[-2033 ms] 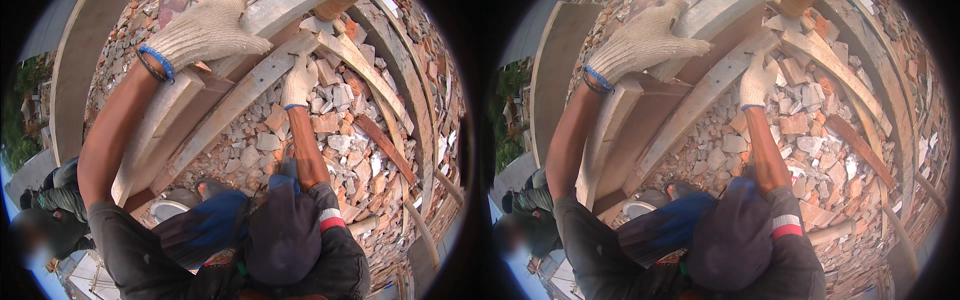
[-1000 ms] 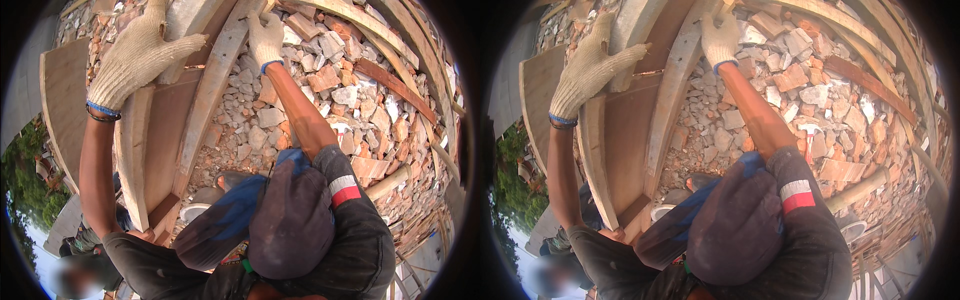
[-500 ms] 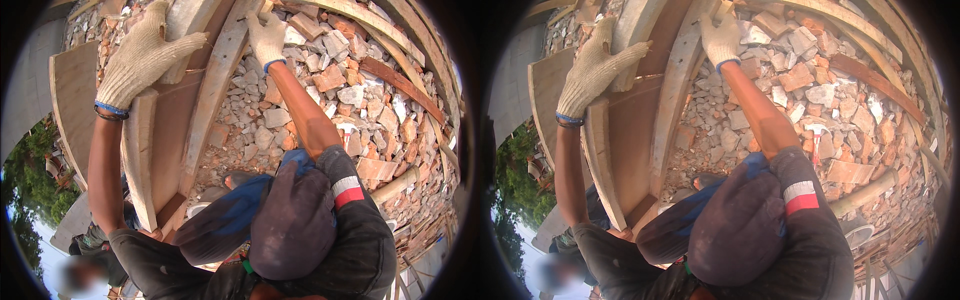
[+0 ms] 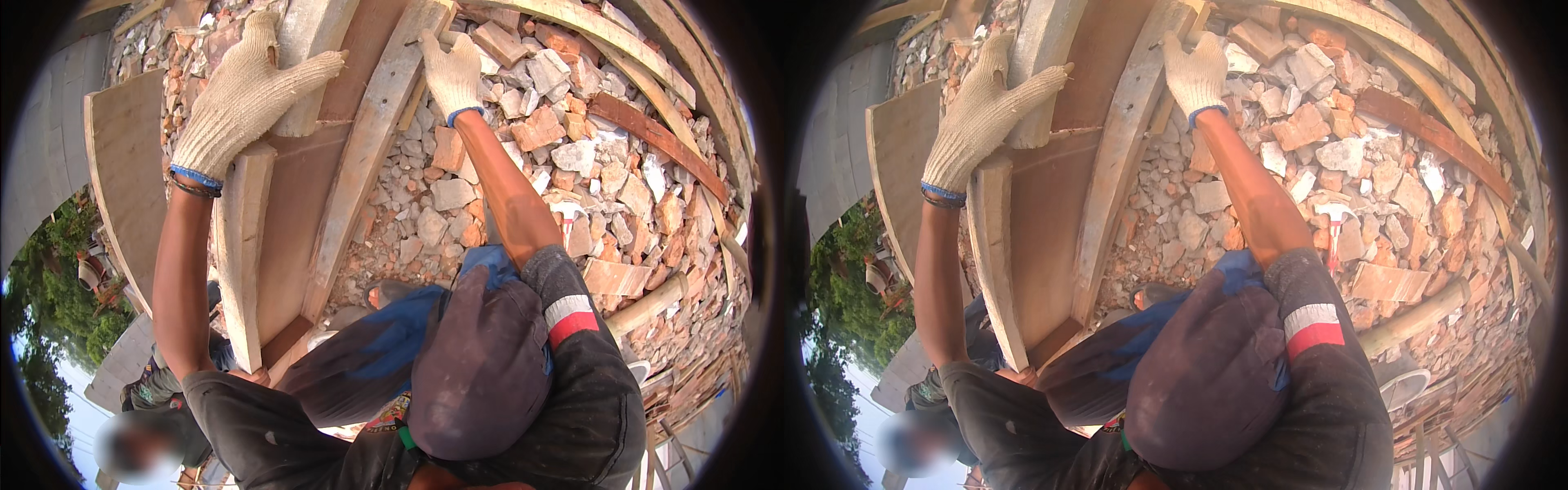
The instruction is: The person assembles curved wooden formwork on a debris-covered floor, using a hammer to drive nails and aligning planks and supports. They repeatedly adjust and secure the curved wooden pieces, occasionally picking up nails from a white bucket.
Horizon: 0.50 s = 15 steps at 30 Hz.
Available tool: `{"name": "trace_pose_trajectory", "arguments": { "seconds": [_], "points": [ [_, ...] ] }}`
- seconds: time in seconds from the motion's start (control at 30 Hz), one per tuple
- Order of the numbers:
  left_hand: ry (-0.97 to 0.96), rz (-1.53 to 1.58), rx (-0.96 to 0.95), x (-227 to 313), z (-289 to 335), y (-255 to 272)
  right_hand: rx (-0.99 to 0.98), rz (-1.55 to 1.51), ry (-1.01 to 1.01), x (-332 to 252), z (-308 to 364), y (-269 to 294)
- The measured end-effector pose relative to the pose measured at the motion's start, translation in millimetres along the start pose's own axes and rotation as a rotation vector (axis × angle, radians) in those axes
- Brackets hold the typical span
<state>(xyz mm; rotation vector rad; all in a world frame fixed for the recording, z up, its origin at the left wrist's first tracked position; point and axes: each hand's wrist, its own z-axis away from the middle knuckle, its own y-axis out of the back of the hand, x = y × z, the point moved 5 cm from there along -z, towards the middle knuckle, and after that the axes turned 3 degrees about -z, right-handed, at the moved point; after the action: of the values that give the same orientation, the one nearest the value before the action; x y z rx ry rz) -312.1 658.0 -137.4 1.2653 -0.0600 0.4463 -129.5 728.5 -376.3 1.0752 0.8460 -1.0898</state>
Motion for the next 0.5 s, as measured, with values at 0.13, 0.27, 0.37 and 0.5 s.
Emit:
{"name": "trace_pose_trajectory", "arguments": {
  "seconds": [0.13,0.27,0.37,0.5],
  "points": [
    [-0.057,-0.069,0.092,0,7,2,0.020,-0.030,0.058,-4,3,3],
    [-0.017,-0.158,0.032,9,6,6,0.011,-0.037,0.047,-1,2,4],
    [-0.058,-0.177,0.060,7,6,7,0.009,-0.013,0.072,4,-2,1],
    [-0.035,-0.001,0.077,5,9,1,-0.011,-0.036,0.046,0,1,5]
  ]
}}
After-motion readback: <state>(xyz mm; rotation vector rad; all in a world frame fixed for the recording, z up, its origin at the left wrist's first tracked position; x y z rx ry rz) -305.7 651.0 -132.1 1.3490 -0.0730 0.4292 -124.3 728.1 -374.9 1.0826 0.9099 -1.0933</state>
